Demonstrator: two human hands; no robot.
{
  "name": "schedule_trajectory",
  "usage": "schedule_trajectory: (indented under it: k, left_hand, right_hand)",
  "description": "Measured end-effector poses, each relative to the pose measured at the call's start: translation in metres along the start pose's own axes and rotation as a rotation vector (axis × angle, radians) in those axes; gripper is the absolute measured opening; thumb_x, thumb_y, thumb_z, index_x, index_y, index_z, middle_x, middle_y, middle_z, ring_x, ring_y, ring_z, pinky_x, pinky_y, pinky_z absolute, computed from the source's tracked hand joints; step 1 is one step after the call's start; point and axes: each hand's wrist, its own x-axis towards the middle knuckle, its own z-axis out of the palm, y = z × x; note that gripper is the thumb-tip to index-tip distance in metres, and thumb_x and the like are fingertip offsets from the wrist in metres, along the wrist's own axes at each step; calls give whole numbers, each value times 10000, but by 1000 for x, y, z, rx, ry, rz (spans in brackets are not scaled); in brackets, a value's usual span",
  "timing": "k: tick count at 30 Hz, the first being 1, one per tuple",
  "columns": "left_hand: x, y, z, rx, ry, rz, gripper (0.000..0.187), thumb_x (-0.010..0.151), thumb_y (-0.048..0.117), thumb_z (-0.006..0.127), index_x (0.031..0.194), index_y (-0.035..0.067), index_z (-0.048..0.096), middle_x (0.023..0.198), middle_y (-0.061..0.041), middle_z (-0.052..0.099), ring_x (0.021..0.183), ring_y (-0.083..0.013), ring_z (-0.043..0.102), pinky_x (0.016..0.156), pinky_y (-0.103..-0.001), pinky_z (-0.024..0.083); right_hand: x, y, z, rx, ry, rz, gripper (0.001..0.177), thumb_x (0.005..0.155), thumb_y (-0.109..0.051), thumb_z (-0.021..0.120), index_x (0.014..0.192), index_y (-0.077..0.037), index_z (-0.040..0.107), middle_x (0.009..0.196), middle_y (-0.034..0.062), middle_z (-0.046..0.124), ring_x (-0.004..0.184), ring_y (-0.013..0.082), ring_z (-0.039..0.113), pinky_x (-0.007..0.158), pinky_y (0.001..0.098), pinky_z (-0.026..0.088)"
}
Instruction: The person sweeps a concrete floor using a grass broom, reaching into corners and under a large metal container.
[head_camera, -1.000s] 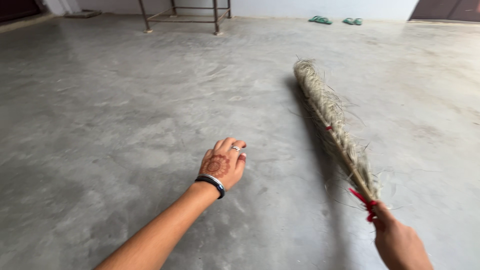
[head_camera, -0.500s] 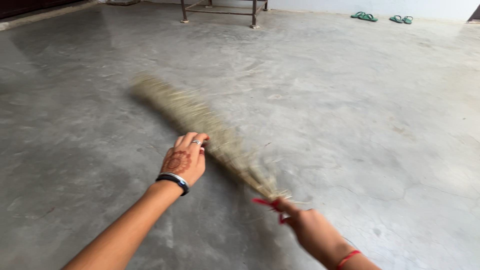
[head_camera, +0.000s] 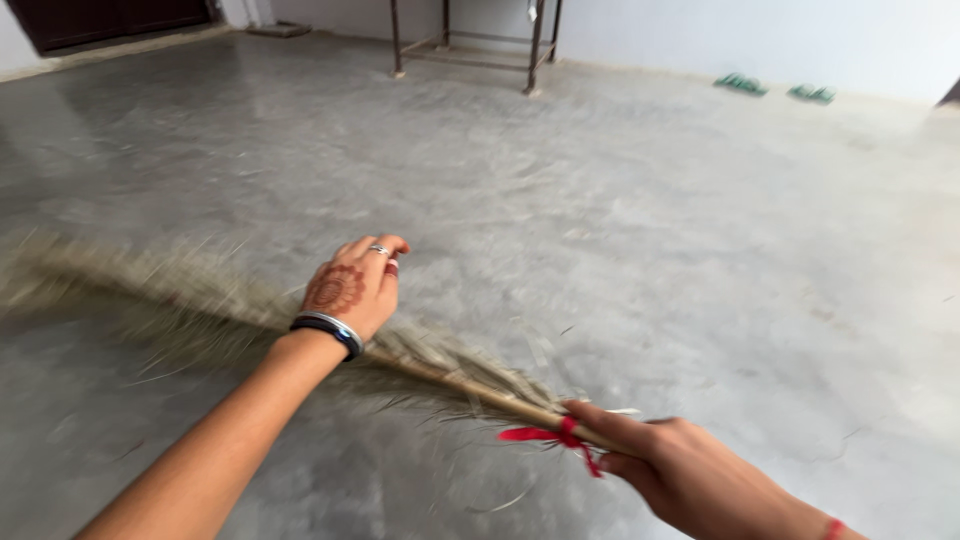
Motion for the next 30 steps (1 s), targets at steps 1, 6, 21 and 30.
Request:
schedule_trajectory:
  k: [1, 6, 21, 30]
  left_hand:
    - [4, 5, -4, -22, 33, 34, 307, 982, 156, 508, 1267, 161, 620, 1288, -58, 628, 1241, -284, 565, 1045, -445, 471]
    - [9, 19, -12, -79, 148, 173, 312, 930, 139, 540, 1228, 147, 633, 1300, -63, 610, 1250, -292, 548, 997, -455, 472]
    - [22, 59, 39, 27, -88, 91, 255, 934, 158, 549, 1166, 161, 654, 1283, -25, 590, 1270, -222, 510, 1041, -433, 420]
    - [32, 53, 75, 183, -302, -69, 306, 1016, 266, 470, 1284, 172, 583, 1334, -21, 536, 1311, -201, 457, 1066, -450, 385]
  right_hand:
    - [-2, 9, -7, 60, 42, 27, 654, 962, -235, 612, 1589, -322, 445, 1195, 3, 802, 1002, 213, 782, 872, 391, 585]
    - [-3, 82, -30, 235, 214, 386, 681, 954, -297, 672, 1576, -377, 407, 1163, 15, 772, 1054, 173, 740, 938, 353, 603]
    - [166, 351, 2, -162, 475, 609, 392, 983, -224, 568, 1362, -316, 598, 1008, 205, 792, 927, 419, 747, 801, 521, 572]
    - [233, 221, 70, -23, 195, 289, 562, 1007, -113, 508, 1518, -323, 406, 995, 228, 776, 968, 375, 768, 873, 507, 555]
